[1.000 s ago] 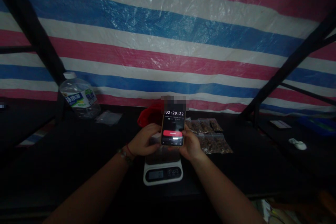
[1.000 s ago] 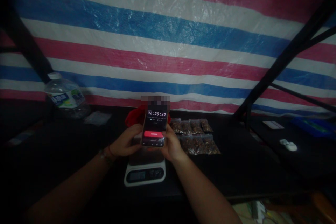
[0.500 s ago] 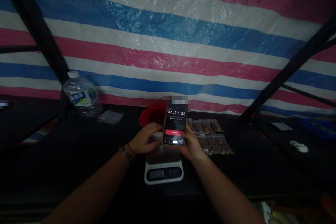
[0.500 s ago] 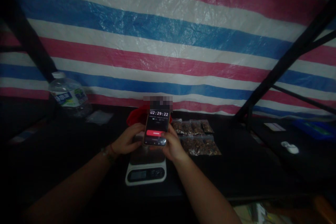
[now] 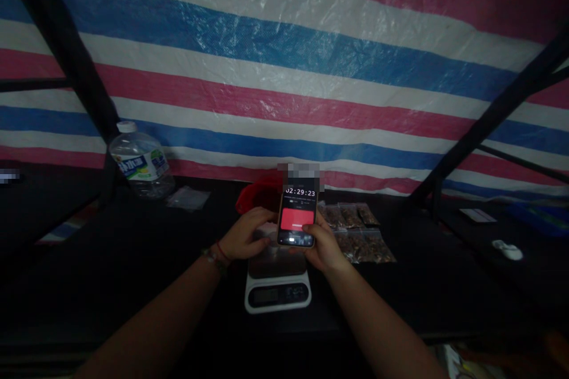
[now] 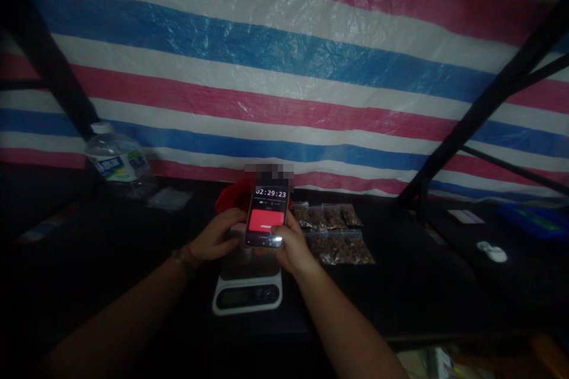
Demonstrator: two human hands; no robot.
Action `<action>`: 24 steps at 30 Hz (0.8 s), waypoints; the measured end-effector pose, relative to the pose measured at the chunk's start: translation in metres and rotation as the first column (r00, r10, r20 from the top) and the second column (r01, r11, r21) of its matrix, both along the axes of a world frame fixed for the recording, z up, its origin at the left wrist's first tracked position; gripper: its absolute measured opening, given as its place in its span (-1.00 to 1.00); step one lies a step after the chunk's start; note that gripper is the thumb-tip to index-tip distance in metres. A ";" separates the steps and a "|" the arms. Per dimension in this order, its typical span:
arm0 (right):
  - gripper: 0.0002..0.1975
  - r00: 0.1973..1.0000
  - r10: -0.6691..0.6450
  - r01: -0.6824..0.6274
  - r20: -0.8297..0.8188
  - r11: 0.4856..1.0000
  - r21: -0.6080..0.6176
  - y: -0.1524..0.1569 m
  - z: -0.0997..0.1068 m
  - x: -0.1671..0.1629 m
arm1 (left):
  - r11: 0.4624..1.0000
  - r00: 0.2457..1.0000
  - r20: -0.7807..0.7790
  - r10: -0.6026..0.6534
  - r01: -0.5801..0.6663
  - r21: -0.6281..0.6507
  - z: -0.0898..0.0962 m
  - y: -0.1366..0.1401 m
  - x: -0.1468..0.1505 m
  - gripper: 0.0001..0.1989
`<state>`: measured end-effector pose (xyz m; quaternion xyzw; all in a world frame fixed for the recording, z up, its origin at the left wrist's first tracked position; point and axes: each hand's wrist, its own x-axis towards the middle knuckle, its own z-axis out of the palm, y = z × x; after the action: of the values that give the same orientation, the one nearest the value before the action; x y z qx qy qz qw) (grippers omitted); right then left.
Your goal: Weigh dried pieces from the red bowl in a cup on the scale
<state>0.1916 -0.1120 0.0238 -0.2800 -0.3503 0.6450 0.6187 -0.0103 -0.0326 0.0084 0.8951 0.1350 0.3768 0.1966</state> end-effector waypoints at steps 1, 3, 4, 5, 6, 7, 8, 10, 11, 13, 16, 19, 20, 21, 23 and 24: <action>-0.59 1.000 -0.007 0.007 0.001 1.000 0.002 0.000 0.001 0.000 | 1.000 1.000 0.004 0.003 -0.003 0.003 0.000 0.000 0.000 -0.60; -0.57 1.000 -0.022 0.022 0.005 1.000 0.001 -0.001 0.002 -0.001 | 1.000 1.000 0.011 0.006 -0.006 0.005 -0.001 0.000 0.000 -0.59; -0.57 1.000 -0.026 0.026 0.006 1.000 -0.003 -0.001 0.003 -0.001 | 1.000 1.000 0.013 0.004 -0.004 0.004 -0.001 0.001 -0.001 -0.59; -0.55 1.000 -0.027 0.027 0.005 1.000 -0.008 -0.001 0.003 -0.001 | 1.000 1.000 0.013 0.002 -0.002 0.003 -0.002 0.001 -0.001 -0.59; -0.53 1.000 -0.026 0.026 0.004 1.000 -0.014 -0.001 0.004 -0.002 | 1.000 1.000 0.012 0.000 0.000 0.004 -0.002 0.001 -0.001 -0.59; -0.50 1.000 -0.025 0.025 0.001 1.000 -0.018 -0.001 0.004 -0.002 | 1.000 1.000 0.012 0.001 -0.001 0.004 -0.002 0.001 -0.001 -0.60; -0.47 1.000 -0.027 0.026 -0.003 0.999 -0.018 -0.001 0.005 -0.002 | 1.000 1.000 0.012 0.004 -0.004 0.004 -0.002 0.001 0.000 -0.60; -0.43 1.000 -0.030 0.030 -0.008 1.000 -0.009 -0.001 0.005 -0.002 | 1.000 1.000 0.014 0.009 -0.009 0.002 -0.002 0.001 0.000 -0.60; -0.42 1.000 -0.029 0.029 -0.007 1.000 -0.004 -0.001 0.005 -0.002 | 1.000 1.000 0.016 0.009 -0.009 0.002 -0.002 0.001 0.000 -0.60; -0.40 1.000 -0.027 0.027 0.000 1.000 0.002 -0.001 0.004 -0.002 | 1.000 1.000 0.022 0.010 -0.010 0.002 -0.001 0.001 0.000 -0.59; -0.40 1.000 -0.026 0.026 0.003 1.000 0.002 -0.001 0.002 -0.001 | 1.000 0.999 0.028 0.022 -0.022 -0.002 0.001 0.000 0.000 -0.58; -0.46 1.000 -0.028 0.028 -0.004 1.000 0.013 -0.001 0.002 -0.001 | 0.998 0.999 0.021 0.047 -0.046 -0.032 0.000 -0.001 0.000 -0.58; -0.48 1.000 -0.030 0.030 -0.004 0.999 0.015 -0.001 0.002 -0.001 | 0.996 0.997 0.029 0.076 -0.075 -0.049 -0.001 -0.001 0.001 -0.60; -0.50 1.000 -0.031 0.031 -0.001 0.999 0.014 -0.001 0.002 -0.001 | 0.990 0.991 0.047 0.124 -0.121 -0.070 -0.003 -0.001 0.002 -0.62; -0.53 1.000 -0.029 0.029 0.008 1.000 0.004 -0.001 0.003 -0.001 | 0.960 0.958 0.101 0.267 -0.256 -0.111 -0.006 0.002 0.004 -0.66; -0.53 1.000 -0.027 0.027 0.012 1.000 -0.001 0.000 0.002 -0.001 | 0.933 0.927 0.130 0.353 -0.338 -0.126 -0.008 0.003 0.005 -0.68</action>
<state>0.1908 -0.1124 0.0262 -0.2888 -0.3499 0.6350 0.6253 -0.0054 -0.0294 0.0007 0.8150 0.2944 0.4647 0.1821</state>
